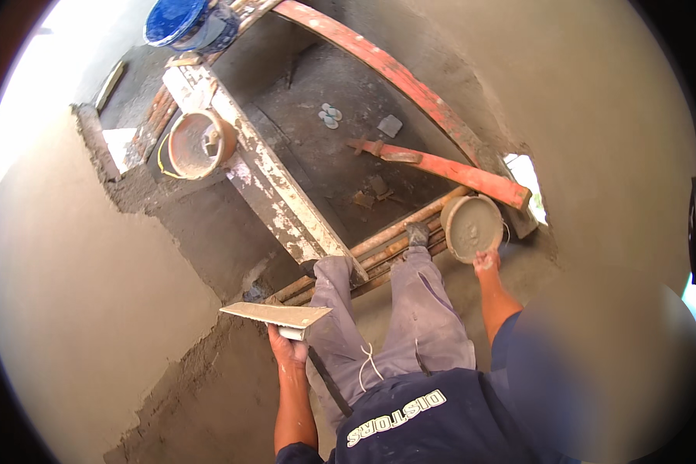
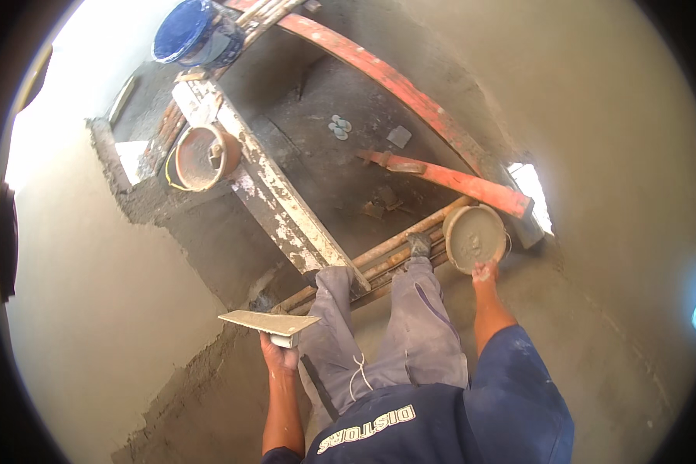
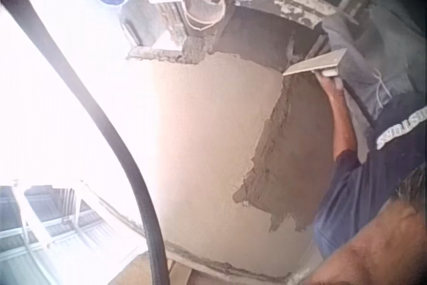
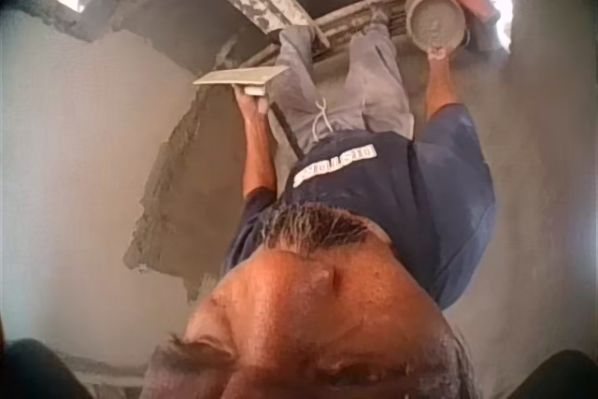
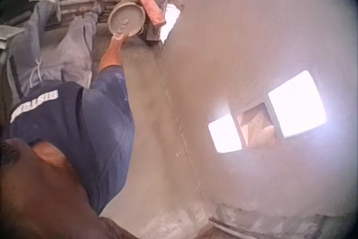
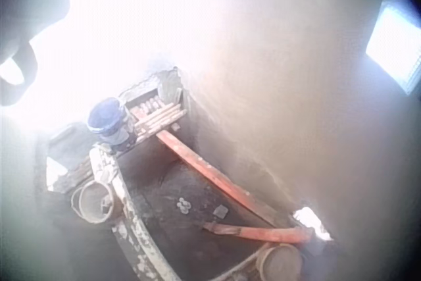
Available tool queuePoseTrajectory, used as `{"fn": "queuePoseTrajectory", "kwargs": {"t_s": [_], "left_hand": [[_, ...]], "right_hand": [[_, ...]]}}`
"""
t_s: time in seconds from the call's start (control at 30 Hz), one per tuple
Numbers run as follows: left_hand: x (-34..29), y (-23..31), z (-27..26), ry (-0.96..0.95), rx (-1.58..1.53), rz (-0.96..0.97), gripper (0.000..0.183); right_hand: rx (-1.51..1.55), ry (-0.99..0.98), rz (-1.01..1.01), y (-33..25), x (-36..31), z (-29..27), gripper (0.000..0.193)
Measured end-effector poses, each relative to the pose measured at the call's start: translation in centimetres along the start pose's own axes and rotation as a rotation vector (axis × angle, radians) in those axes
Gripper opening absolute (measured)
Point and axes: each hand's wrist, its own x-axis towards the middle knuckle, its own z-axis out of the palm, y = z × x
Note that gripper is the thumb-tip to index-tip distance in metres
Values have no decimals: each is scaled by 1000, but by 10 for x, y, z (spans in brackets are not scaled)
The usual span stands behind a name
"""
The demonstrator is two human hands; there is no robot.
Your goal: The person applies plaster to a wall using a trowel and hawk, smoothing the surface in broad strokes. The person repeatedly scoops plaster from a bucket onto the hawk and continues spreading it across the wall.
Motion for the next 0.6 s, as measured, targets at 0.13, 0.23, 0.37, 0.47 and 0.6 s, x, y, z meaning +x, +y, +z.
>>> {"fn": "queuePoseTrajectory", "kwargs": {"t_s": [0.13, 0.23, 0.37, 0.47, 0.6], "left_hand": [[-6, 2, 13, 56, -6, 6, 30], [7, 8, 0, 12, -14, -9, 29], [1, 16, 22, 40, 13, 21, 32], [-6, 22, 31, 30, 3, 13, 34], [-9, 28, 24, -26, -25, 33, 37]], "right_hand": [[28, -35, 20, -4, 2, -27, 48], [50, -40, 26, -4, -11, -27, 52], [21, -58, 11, -9, -5, -34, 54], [-13, -76, 3, -16, -13, -29, 55], [-55, -49, -16, -30, -38, -16, 30]]}}
